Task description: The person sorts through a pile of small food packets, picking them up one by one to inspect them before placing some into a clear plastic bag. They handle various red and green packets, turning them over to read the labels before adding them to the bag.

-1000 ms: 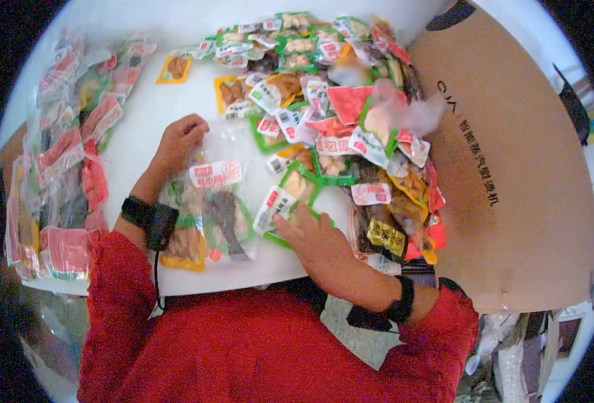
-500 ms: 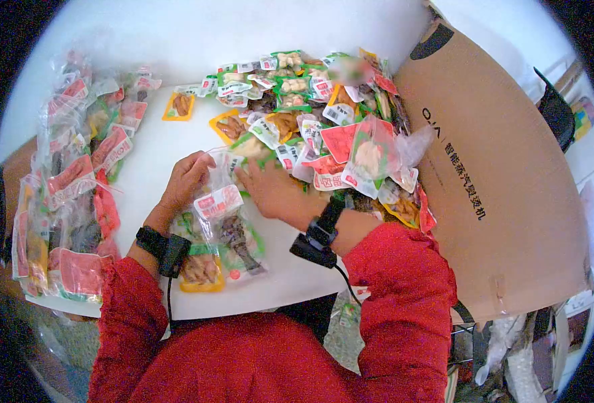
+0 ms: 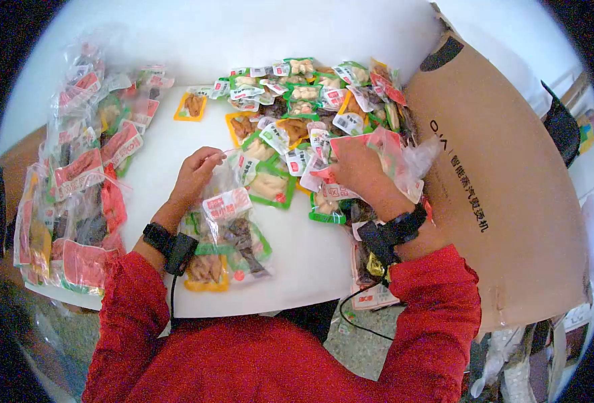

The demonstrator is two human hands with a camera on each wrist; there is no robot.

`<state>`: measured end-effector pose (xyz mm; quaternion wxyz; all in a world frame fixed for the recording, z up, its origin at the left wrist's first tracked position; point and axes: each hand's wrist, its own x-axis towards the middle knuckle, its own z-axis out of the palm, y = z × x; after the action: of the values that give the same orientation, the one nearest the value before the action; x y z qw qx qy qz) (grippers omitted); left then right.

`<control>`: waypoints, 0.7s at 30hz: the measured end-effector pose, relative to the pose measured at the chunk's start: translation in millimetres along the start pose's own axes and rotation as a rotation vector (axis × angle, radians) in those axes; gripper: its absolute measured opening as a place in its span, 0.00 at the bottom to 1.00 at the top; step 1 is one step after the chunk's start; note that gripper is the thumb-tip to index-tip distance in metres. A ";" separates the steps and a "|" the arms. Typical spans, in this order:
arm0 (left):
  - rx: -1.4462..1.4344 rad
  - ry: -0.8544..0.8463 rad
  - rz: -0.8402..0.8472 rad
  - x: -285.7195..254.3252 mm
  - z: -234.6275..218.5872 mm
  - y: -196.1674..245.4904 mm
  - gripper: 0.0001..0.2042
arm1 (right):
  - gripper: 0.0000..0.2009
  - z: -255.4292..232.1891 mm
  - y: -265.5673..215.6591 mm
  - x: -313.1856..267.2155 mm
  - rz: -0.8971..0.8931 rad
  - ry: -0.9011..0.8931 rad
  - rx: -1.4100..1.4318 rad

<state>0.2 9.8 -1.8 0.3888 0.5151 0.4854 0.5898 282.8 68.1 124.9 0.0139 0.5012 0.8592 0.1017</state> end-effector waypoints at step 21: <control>-0.493 -0.061 -0.082 3.1 -7.4 1.6 0.08 | 0.09 -78.6 16.0 57.1 -0.023 0.503 0.466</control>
<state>-7.6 11.1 0.5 0.5406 0.4025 0.3354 0.6582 258.3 112.4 209.3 -0.3122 0.4404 0.8415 0.0227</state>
